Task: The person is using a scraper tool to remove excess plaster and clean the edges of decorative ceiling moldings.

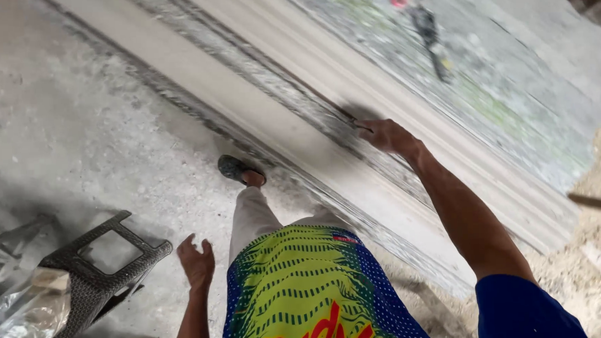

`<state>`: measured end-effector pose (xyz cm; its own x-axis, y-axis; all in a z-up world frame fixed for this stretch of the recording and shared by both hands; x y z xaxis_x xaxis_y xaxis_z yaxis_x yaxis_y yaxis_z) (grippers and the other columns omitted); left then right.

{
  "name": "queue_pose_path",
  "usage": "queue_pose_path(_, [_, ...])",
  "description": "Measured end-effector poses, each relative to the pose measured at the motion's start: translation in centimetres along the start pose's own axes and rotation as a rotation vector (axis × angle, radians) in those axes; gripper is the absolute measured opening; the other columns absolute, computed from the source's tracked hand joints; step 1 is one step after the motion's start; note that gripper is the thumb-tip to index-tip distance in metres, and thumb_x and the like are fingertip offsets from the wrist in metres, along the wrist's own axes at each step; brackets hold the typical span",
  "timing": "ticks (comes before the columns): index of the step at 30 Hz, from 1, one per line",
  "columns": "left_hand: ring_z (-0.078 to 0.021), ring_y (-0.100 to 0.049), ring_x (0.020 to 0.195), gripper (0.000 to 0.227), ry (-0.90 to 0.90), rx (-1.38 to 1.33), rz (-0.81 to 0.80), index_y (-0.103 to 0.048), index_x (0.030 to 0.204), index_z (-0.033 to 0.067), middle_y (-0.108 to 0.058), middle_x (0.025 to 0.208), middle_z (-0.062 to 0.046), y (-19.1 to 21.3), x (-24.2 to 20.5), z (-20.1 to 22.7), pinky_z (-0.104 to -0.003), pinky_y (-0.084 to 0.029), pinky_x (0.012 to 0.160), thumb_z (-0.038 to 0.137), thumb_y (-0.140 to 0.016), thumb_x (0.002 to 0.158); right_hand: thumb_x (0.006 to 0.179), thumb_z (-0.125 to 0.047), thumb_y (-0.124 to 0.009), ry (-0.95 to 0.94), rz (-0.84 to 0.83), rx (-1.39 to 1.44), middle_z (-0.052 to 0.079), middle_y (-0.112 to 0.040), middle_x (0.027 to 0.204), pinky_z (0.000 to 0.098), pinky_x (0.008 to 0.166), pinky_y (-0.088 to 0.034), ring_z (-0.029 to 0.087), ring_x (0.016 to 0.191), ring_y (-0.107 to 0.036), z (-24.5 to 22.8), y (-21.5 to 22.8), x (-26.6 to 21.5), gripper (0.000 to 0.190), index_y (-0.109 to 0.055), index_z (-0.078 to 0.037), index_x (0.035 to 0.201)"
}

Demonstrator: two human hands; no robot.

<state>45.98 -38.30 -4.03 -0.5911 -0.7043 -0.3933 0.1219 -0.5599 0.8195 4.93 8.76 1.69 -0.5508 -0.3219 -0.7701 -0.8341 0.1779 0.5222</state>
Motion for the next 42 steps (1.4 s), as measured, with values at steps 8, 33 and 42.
queue_pose_path(8, [-0.0361, -0.056, 0.116, 0.043, -0.060, -0.066, 0.052, -0.055, 0.134, -0.0017, -0.053, 0.131, -0.021, 6.6, 13.7, -4.0, -0.045, -0.049, 0.096, 0.019, -0.060, 0.097, 0.108, -0.036, -0.034, 0.154, 0.003, -0.185, 0.003, -0.039, 0.163, 0.0646, 0.121, -0.029, 0.033, 0.145, -0.041, -23.5, 6.0, 18.1, 0.044, -0.052, -0.022, 0.146])
queue_pose_path(33, [-0.0306, -0.057, 0.111, 0.052, 0.229, -0.198, 0.155, -0.049, 0.142, -0.0011, -0.050, 0.132, -0.020, 29.1, 53.8, -3.6, -0.042, -0.053, 0.086, 0.021, -0.063, 0.098, 0.105, -0.048, -0.050, 0.287, 0.187, -0.012, 0.011, -0.071, 0.121, 0.0331, 0.049, -0.049, 0.016, 0.045, -0.048, -84.3, 23.1, 59.7, 0.055, -0.055, -0.011, 0.146])
queue_pose_path(42, [-0.0327, -0.057, 0.110, 0.057, 0.428, -0.279, 0.145, -0.040, 0.147, -0.0015, -0.046, 0.129, -0.022, 39.1, 65.0, -2.3, -0.046, -0.059, 0.081, 0.024, -0.059, 0.100, 0.106, -0.045, -0.031, 0.201, 0.079, -0.068, 0.020, -0.042, 0.157, 0.0537, 0.115, -0.037, 0.038, 0.140, -0.044, -91.0, 24.5, 60.4, 0.060, -0.040, -0.010, 0.154])
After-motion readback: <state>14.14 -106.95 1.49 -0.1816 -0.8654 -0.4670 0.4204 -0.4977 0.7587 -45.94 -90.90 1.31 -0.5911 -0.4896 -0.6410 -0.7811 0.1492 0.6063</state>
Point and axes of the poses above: each hand's wrist, its own x-axis towards the middle knuckle, its own y-axis out of the back of the hand, z = x × y, the point moved 9 cm from there along x, towards the middle knuckle
